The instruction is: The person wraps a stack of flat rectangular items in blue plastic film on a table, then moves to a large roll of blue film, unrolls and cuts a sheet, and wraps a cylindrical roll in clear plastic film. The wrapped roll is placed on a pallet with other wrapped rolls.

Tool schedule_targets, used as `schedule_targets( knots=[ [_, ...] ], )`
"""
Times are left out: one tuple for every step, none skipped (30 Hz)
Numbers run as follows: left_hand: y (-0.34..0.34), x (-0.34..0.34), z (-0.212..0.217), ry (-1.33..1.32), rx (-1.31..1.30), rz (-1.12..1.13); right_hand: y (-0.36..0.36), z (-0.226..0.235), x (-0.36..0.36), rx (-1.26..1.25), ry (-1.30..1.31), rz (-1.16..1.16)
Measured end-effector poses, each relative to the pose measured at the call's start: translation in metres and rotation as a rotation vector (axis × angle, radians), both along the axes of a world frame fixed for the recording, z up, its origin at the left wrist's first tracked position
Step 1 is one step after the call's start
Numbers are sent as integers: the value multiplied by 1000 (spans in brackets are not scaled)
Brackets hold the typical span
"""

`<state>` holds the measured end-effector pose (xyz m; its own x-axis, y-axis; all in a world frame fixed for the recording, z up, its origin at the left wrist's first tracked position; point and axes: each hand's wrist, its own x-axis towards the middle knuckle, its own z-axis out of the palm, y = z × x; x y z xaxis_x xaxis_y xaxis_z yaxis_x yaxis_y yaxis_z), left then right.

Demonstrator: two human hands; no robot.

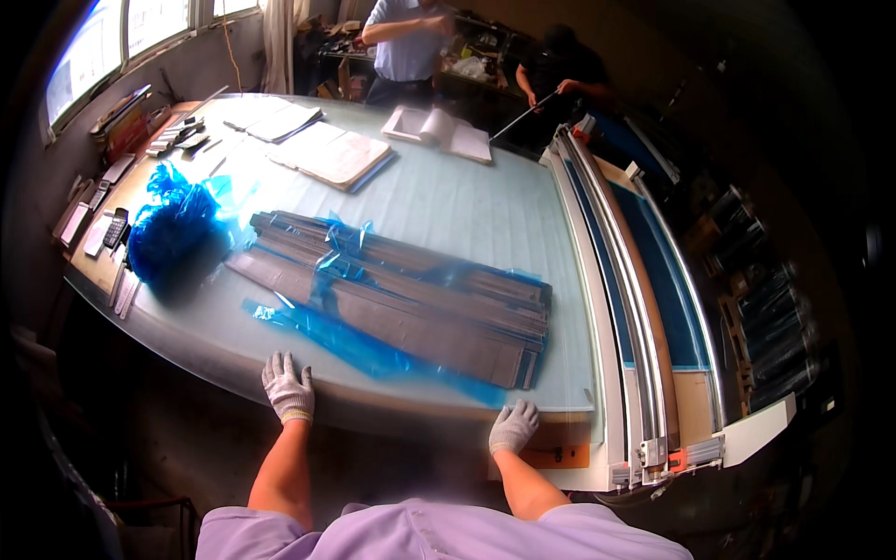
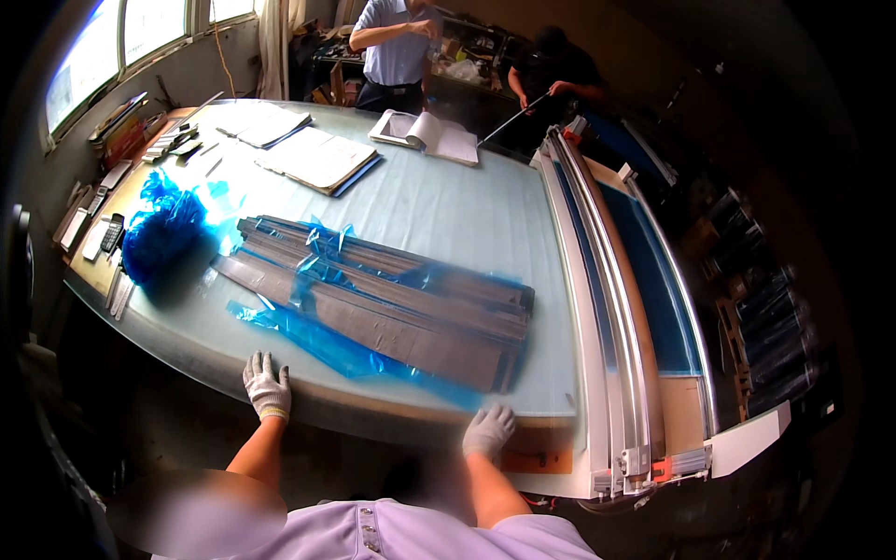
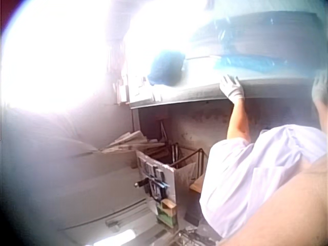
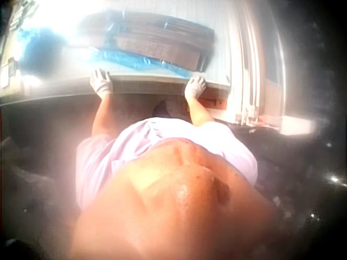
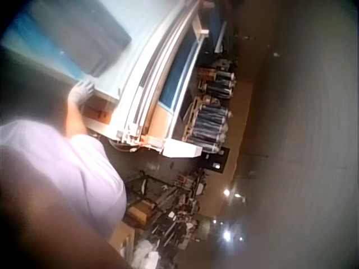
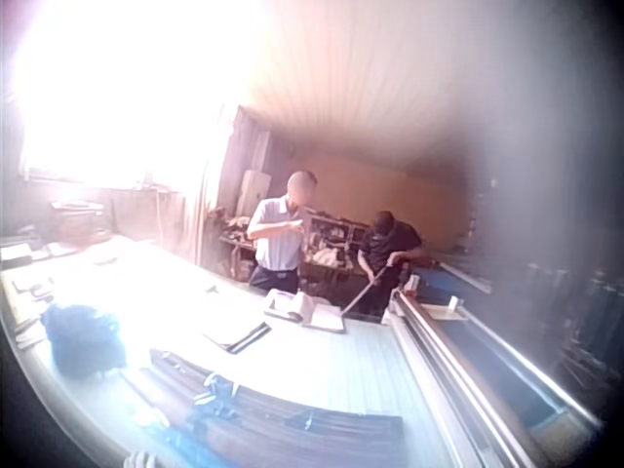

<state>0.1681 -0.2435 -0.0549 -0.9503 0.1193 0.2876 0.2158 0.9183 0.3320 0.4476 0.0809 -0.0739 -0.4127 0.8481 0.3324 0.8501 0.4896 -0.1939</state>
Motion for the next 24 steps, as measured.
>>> schedule_targets(
  knots=[
    [0, 0, -1, 1, -3, 1, 0, 0, 0, -6, -1, -3],
    [0, 0, -1, 2, -7, 1, 0, 0, 0, -12, -3, -5],
    [1, 0, -2, 4, -7, 2, 1, 0, 0, -4, -5, -6],
    [2, 0, -1, -1, -7, 0, 2, -1, 1, 3, -8, -8],
    [2, 0, 0, -7, -7, -1, 2, -1, 1, 11, -10, -9],
    [2, 0, 1, -12, -11, -2, 1, -1, 1, 21, -21, -15],
    [2, 0, 0, -6, -12, 0, 0, 1, 0, 31, -31, -21],
    [1, -1, -1, 1, -12, 2, -1, 2, -1, 40, -42, -27],
    [2, -1, -2, 6, -10, 0, -1, 2, -1, 42, -42, -23],
    [2, -1, -3, 9, -13, -1, 0, 1, 0, 44, -42, -20],
    [1, -1, -3, 13, -15, -3, 0, 1, 0, 46, -42, -16],
    [1, -1, -4, 16, -17, -4, 0, 2, 0, 42, -41, -17],
    [1, -1, -5, 15, -13, -3, 0, 3, 0, 37, -40, -17],
    [1, -1, -5, 15, -9, -2, 1, 3, 0, 32, -39, -17],
    [2, -1, -5, 13, -6, -1, 1, 3, 0, 30, -40, -18],
    [3, 0, -3, 15, -8, -4, 1, 2, 1, 29, -41, -18],
    [3, 1, -2, 15, -13, -3, 2, 2, 1, 28, -42, -18],
    [3, 1, -2, 16, -18, -1, 1, 2, 1, 34, -38, -17],
    [2, 1, -2, 16, -22, 0, 0, 3, 1, 40, -33, -17],
    [2, 1, -3, 17, -23, 0, 0, 3, 1, 47, -29, -16],
    [2, 0, -4, 19, -24, 1, 0, 3, 2, 45, -25, -14],
    [2, 1, -4, 20, -25, 2, 0, 2, 2, 43, -22, -12],
    [2, 1, -4, 17, -24, 2, 0, 2, 2, 41, -18, -11],
    [2, 1, -3, 14, -23, 2, 0, 1, 2, 27, -8, -7]
  ],
)
